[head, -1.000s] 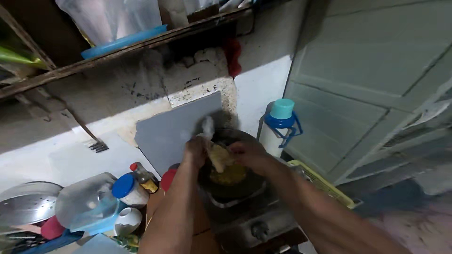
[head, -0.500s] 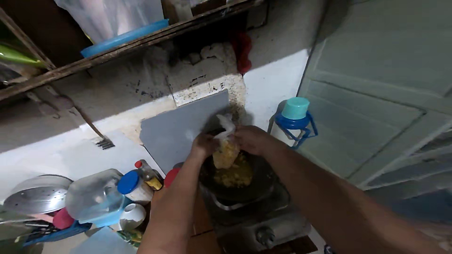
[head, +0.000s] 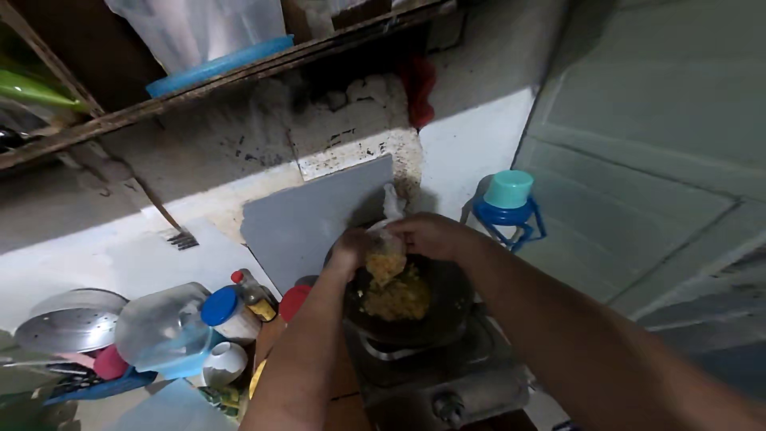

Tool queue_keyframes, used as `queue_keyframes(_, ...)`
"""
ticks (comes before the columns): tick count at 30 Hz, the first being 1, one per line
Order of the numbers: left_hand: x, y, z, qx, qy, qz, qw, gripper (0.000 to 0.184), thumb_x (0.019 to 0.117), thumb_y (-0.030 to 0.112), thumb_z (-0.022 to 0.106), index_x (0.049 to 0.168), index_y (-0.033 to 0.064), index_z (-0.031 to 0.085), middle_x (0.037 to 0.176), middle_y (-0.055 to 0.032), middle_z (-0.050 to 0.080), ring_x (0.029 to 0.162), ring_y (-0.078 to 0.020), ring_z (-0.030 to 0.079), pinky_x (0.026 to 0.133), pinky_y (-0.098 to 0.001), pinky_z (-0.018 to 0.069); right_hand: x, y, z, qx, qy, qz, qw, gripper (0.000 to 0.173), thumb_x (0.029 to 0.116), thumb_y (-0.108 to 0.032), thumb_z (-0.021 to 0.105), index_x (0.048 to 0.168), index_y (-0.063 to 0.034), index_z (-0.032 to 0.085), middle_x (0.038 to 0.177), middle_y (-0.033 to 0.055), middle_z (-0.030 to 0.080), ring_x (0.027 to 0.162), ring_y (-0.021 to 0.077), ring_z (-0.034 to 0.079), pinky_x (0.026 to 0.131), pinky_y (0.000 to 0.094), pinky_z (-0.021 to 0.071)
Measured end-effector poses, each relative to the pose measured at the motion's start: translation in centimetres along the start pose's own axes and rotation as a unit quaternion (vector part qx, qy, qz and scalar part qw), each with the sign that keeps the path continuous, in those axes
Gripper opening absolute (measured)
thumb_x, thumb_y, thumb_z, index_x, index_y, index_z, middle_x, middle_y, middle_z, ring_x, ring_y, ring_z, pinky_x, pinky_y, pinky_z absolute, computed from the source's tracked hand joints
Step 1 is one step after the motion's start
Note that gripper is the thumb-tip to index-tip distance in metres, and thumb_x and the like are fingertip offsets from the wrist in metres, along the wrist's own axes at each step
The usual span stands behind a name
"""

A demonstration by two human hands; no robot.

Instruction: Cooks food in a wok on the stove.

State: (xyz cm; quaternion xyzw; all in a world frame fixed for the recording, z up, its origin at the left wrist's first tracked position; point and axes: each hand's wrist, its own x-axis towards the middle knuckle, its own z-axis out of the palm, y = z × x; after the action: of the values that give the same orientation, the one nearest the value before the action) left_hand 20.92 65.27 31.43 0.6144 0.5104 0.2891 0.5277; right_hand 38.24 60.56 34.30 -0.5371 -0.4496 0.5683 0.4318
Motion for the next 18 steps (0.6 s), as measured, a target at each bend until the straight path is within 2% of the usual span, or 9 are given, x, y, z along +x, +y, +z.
queue_keyframes(3, 0.1, 0.3, 0.1, 0.117, 0.017, 0.016, 0.993, 0.031, 0.1070, 0.024, 0.053, 0.127, 0.0007, 0.062, 0.121, -0.0228, 0.064, 0.108, -0.0347, 0.064, 0.092, -0.0548, 0.0532, 0.3, 0.3, 0.0, 0.026, -0.018, -0.025, 0.999, 0.033, 0.1111, -0.025, 0.043, 0.135, -0.0043, 0.052, 0.109, 0.0080, 0.065, 0.094, 0.0145, 0.065, 0.085, 0.0350, 0.0562)
queue_keyframes(5, 0.0, 0.4, 0.1, 0.154, 0.019, 0.004, 0.988, 0.031, 0.1069, 0.025, 0.053, 0.124, 0.0020, 0.064, 0.117, -0.0219, 0.066, 0.102, -0.0335, 0.066, 0.089, -0.0532, 0.0541, 0.6, 0.5, -0.1, 0.031, -0.013, -0.027, 0.999, 0.030, 0.1099, -0.023, 0.046, 0.134, -0.0060, 0.053, 0.104, 0.0072, 0.065, 0.088, 0.0140, 0.065, 0.080, 0.0339, 0.0570)
queue_keyframes(8, 0.1, -0.1, 0.0, 0.043, 0.015, -0.029, 0.999, 0.029, 0.1073, 0.019, 0.052, 0.129, 0.0011, 0.059, 0.107, -0.0167, 0.068, 0.086, -0.0234, 0.068, 0.077, -0.0407, 0.0576, 0.7, 0.7, -0.7, -0.071, -0.004, -0.021, 0.997, 0.025, 0.1086, -0.020, 0.049, 0.127, -0.0047, 0.054, 0.095, 0.0066, 0.062, 0.078, 0.0121, 0.062, 0.071, 0.0310, 0.0555)
queue_keyframes(9, -0.1, -0.1, 0.0, -0.017, 0.014, -0.039, 0.999, 0.028, 0.1075, 0.016, 0.050, 0.130, 0.0007, 0.056, 0.105, -0.0155, 0.068, 0.083, -0.0210, 0.067, 0.075, -0.0374, 0.0570, 0.7, 0.8, -1.1, -0.121, -0.005, -0.018, 0.992, 0.024, 0.1081, -0.020, 0.051, 0.125, -0.0030, 0.056, 0.096, 0.0092, 0.062, 0.079, 0.0144, 0.062, 0.072, 0.0335, 0.0555)
queue_keyframes(11, -0.5, 0.0, -0.2, -0.096, 0.009, -0.054, 0.994, 0.033, 0.1081, 0.017, 0.049, 0.137, 0.0017, 0.051, 0.106, -0.0144, 0.066, 0.085, -0.0206, 0.066, 0.076, -0.0373, 0.0568, 0.8, 0.8, -1.9, -0.177, 0.001, -0.009, 0.984, 0.029, 0.1073, -0.020, 0.055, 0.127, 0.0007, 0.058, 0.106, 0.0176, 0.064, 0.088, 0.0229, 0.064, 0.081, 0.0433, 0.0555)
queue_keyframes(12, -0.7, 0.2, -0.2, -0.113, 0.007, -0.059, 0.992, 0.034, 0.1081, 0.018, 0.050, 0.138, 0.0026, 0.049, 0.106, -0.0141, 0.065, 0.087, -0.0207, 0.066, 0.077, -0.0377, 0.0563, 0.7, 0.9, -2.2, -0.171, 0.014, -0.014, 0.985, 0.030, 0.1076, -0.021, 0.054, 0.130, -0.0007, 0.057, 0.105, 0.0153, 0.062, 0.087, 0.0203, 0.061, 0.080, 0.0409, 0.0536)
queue_keyframes(14, -0.8, 0.5, 0.0, -0.131, 0.011, -0.068, 0.989, 0.034, 0.1077, 0.019, 0.052, 0.138, 0.0043, 0.050, 0.106, -0.0138, 0.063, 0.087, -0.0214, 0.064, 0.077, -0.0389, 0.0553, 0.1, 0.6, -2.1, -0.108, 0.044, -0.024, 0.993, 0.035, 0.1082, -0.019, 0.051, 0.141, -0.0073, 0.048, 0.103, 0.0086, 0.060, 0.084, 0.0137, 0.059, 0.078, 0.0342, 0.0529)
queue_keyframes(16, -0.6, 0.2, 0.2, -0.124, 0.024, -0.073, 0.989, 0.031, 0.1071, 0.019, 0.053, 0.135, 0.0053, 0.051, 0.102, -0.0126, 0.063, 0.082, -0.0206, 0.064, 0.073, -0.0380, 0.0559, -0.2, 0.6, -1.9, -0.058, 0.031, -0.031, 0.997, 0.048, 0.1090, -0.016, 0.048, 0.154, -0.0200, 0.034, 0.103, 0.0065, 0.061, 0.079, 0.0108, 0.060, 0.073, 0.0309, 0.0536)
queue_keyframes(18, -0.2, -0.3, 0.1, -0.115, 0.026, -0.074, 0.990, 0.030, 0.1074, 0.016, 0.051, 0.135, 0.0052, 0.051, 0.102, -0.0129, 0.064, 0.081, -0.0203, 0.064, 0.071, -0.0371, 0.0558, -0.2, 0.8, -2.1, -0.024, 0.001, -0.043, 0.999, 0.053, 0.1087, -0.013, 0.047, 0.158, -0.0275, 0.031, 0.106, 0.0077, 0.062, 0.078, 0.0120, 0.061, 0.071, 0.0314, 0.0542)
